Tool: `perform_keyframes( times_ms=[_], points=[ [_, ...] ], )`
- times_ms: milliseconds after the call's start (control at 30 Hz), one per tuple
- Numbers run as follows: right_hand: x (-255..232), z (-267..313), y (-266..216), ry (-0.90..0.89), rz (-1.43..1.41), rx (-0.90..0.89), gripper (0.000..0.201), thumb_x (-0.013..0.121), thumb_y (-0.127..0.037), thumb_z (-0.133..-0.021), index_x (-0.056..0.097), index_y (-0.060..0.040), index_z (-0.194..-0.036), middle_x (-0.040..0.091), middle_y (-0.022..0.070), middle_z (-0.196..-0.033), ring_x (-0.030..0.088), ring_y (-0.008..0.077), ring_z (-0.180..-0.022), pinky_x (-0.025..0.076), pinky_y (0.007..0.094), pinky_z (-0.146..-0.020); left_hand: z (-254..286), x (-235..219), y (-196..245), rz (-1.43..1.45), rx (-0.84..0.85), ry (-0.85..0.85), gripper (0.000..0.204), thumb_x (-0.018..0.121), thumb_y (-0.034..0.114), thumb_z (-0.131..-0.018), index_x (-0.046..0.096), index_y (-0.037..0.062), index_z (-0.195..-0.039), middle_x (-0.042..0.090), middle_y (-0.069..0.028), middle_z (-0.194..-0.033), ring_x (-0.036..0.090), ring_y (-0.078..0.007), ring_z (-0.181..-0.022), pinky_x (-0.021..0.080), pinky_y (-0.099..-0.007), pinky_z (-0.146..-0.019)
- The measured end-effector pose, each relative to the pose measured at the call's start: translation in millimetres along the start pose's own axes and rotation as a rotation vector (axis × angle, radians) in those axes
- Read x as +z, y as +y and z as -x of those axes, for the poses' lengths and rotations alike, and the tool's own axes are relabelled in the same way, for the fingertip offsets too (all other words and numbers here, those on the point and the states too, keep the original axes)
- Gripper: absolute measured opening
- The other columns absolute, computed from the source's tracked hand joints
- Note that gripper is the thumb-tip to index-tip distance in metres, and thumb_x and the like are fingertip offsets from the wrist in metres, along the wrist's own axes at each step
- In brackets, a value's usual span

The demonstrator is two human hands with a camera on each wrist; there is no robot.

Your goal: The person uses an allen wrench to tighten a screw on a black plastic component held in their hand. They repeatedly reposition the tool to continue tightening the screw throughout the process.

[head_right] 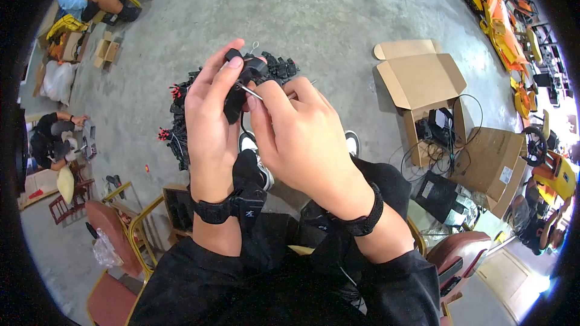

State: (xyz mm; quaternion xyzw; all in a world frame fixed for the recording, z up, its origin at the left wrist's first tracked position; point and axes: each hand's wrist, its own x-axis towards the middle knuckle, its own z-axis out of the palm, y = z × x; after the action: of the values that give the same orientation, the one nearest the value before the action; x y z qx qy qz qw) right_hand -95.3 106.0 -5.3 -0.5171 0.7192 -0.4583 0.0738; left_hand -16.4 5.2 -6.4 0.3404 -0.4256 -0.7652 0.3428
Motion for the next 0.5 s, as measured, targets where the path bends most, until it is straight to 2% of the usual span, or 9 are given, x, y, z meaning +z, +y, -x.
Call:
perform_keyframes(
  times_ms=[100,167,300,367,400,467,500],
  points=[
    [3,1,3,0.014,0.022,0.007,0.008,0.062,-0.010,-0.086,0.062,-0.0036,-0.090,0.057,0.0089,-0.062,0.059,0.0270,-0.071,0.049,0.0395,-0.060,0,0,0,-0.012,-0.022,-0.006,0.033,0.065,0.013,-0.090,0.060,0.0013,-0.121,0.067,-0.0029,-0.085,0.053,-0.0057,-0.064,0.039,-0.0211,-0.055],
    [3,0,6,0.070,0.244,-0.190,0.008,0.063,-0.010,-0.085,0.062,-0.0038,-0.090,0.056,0.0083,-0.060,0.059,0.0264,-0.071,0.048,0.0386,-0.059,0,0,-1,-0.022,-0.015,-0.007,0.032,0.066,0.013,-0.090,0.060,0.0013,-0.120,0.067,-0.0031,-0.087,0.053,-0.0059,-0.064,0.040,-0.0213,-0.055],
    [1,-1,-1,0.051,0.274,-0.213,0.008,0.060,-0.010,-0.088,0.061,-0.0033,-0.092,0.058,0.0098,-0.061,0.059,0.0264,-0.070,0.048,0.0383,-0.060,0,-2,-1,-0.039,0.000,-0.015,0.033,0.065,0.014,-0.091,0.060,0.0005,-0.120,0.068,-0.0047,-0.088,0.054,-0.0066,-0.065,0.040,-0.0218,-0.056],
    [-6,-2,-18,-0.172,-0.434,0.504,0.012,0.053,-0.010,-0.096,0.061,-0.0012,-0.096,0.060,0.0077,-0.062,0.065,0.0185,-0.066,0.047,0.0312,-0.062,2,0,0,0.005,0.009,0.005,0.033,0.065,0.013,-0.090,0.059,-0.0004,-0.120,0.067,-0.0058,-0.087,0.054,-0.0080,-0.065,0.041,-0.0225,-0.056],
    [-12,-4,-23,-0.173,-0.432,0.503,0.012,0.053,-0.010,-0.096,0.061,-0.0012,-0.096,0.060,0.0077,-0.062,0.065,0.0185,-0.066,0.047,0.0312,-0.062,3,2,2,0.007,0.010,0.005,0.033,0.065,0.013,-0.090,0.059,-0.0004,-0.120,0.067,-0.0058,-0.087,0.054,-0.0080,-0.065,0.041,-0.0225,-0.056],
    [-24,-9,-29,-0.343,-0.688,0.715,0.017,0.048,-0.012,-0.099,0.059,0.0002,-0.099,0.062,0.0091,-0.069,0.066,0.0172,-0.060,0.048,0.0289,-0.063,5,5,9,0.092,-0.017,0.068,0.033,0.065,0.012,-0.090,0.059,-0.0014,-0.120,0.065,-0.0064,-0.084,0.055,-0.0092,-0.064,0.041,-0.0233,-0.056],
    [-18,-6,-24,-0.344,-0.688,0.714,0.017,0.048,-0.012,-0.099,0.059,0.0002,-0.099,0.062,0.0091,-0.069,0.066,0.0172,-0.060,0.048,0.0289,-0.063,6,6,11,0.112,-0.028,0.063,0.032,0.064,0.011,-0.091,0.059,-0.0017,-0.119,0.062,-0.0054,-0.082,0.055,-0.0100,-0.064,0.041,-0.0237,-0.055]
  ],
)
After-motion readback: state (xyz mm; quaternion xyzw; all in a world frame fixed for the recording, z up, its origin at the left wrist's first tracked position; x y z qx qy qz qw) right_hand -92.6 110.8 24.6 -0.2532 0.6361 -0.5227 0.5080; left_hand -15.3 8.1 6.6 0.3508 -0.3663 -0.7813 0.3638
